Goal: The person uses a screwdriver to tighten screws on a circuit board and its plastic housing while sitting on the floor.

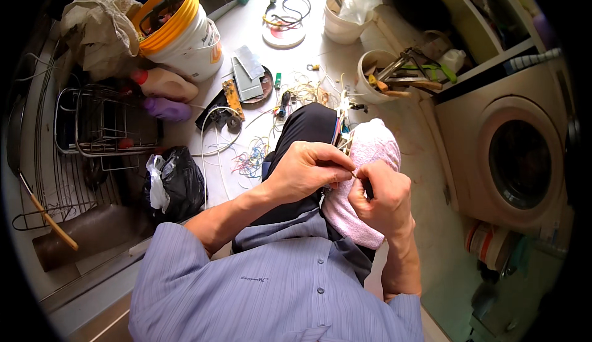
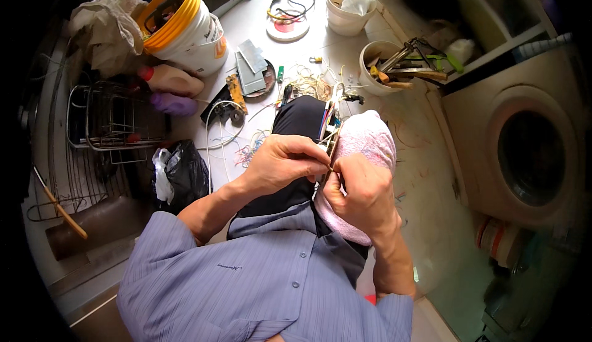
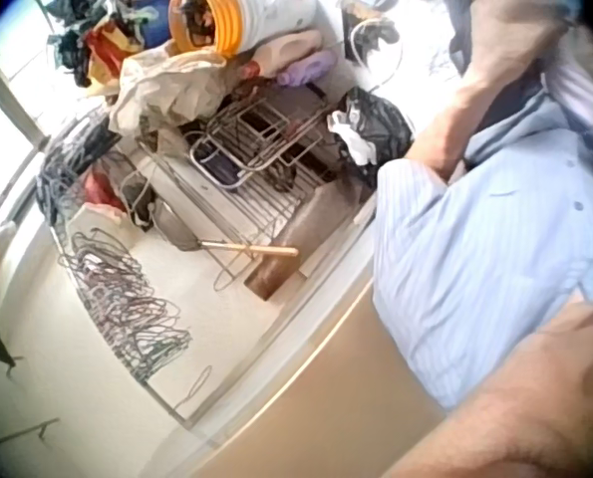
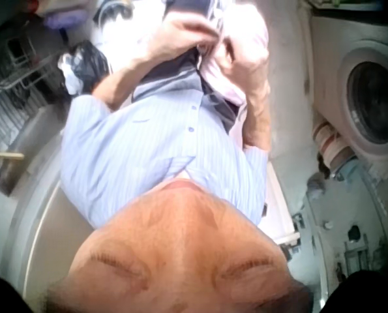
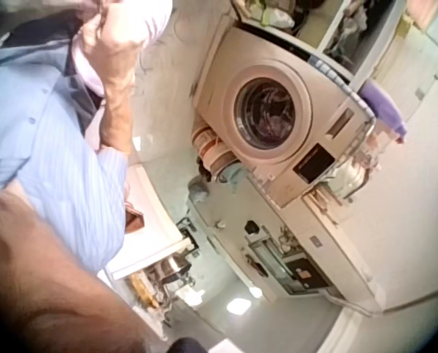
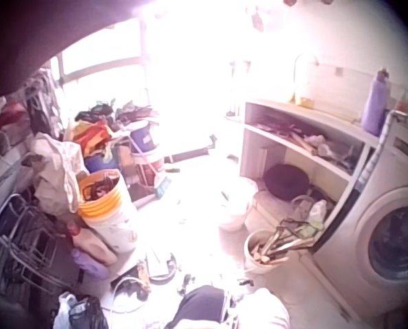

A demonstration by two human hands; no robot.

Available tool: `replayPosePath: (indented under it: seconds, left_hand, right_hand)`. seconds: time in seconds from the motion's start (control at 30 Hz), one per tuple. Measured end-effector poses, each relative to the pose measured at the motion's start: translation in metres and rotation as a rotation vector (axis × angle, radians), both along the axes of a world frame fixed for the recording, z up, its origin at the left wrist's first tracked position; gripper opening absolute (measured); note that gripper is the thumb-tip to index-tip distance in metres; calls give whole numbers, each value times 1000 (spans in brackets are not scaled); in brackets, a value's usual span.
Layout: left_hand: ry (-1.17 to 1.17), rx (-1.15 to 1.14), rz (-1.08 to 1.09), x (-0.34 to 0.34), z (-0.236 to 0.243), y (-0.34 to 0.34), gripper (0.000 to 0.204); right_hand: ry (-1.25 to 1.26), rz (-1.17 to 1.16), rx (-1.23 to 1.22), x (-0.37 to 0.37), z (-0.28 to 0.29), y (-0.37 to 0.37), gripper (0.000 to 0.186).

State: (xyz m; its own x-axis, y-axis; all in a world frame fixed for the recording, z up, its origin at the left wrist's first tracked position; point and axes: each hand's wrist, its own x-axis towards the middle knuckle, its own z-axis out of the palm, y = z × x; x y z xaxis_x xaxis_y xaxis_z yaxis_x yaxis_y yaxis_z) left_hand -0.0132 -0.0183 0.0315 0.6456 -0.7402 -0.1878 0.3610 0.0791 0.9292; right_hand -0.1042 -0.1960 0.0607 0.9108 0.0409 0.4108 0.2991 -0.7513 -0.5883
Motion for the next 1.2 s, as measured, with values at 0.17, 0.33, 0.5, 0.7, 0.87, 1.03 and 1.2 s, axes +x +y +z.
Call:
replayPosePath:
  seconds: [0.17, 0.33, 0.5, 0.7, 0.87, 1.03, 1.2]
  left_hand:
    - [59, 14, -28, 1, 1, 2, 15]
    - [43, 74, -40, 0, -2, 4, 15]
    - [-1, 98, -77, 3, 1, 8, 13]
    - [-369, 25, -1, 1, 2, 11, 11]
    - [-791, -33, 115, 2, 2, 5, 14]
    - [-808, -49, 131, 1, 0, 4, 15]
    - [-777, -62, 124, 1, -1, 5, 13]
  right_hand:
    - [-32, 12, -101, 0, 0, 2, 17]
    - [-55, 42, -240, -2, 2, 2, 19]
    - [-52, 76, -205, -2, 2, 1, 18]
    - [50, 31, 74, -3, 7, 4, 11]
    - [257, -44, 257, -6, 14, 2, 5]
    - [290, -56, 300, -9, 8, 2, 3]
    - [413, -72, 468, -12, 1, 1, 6]
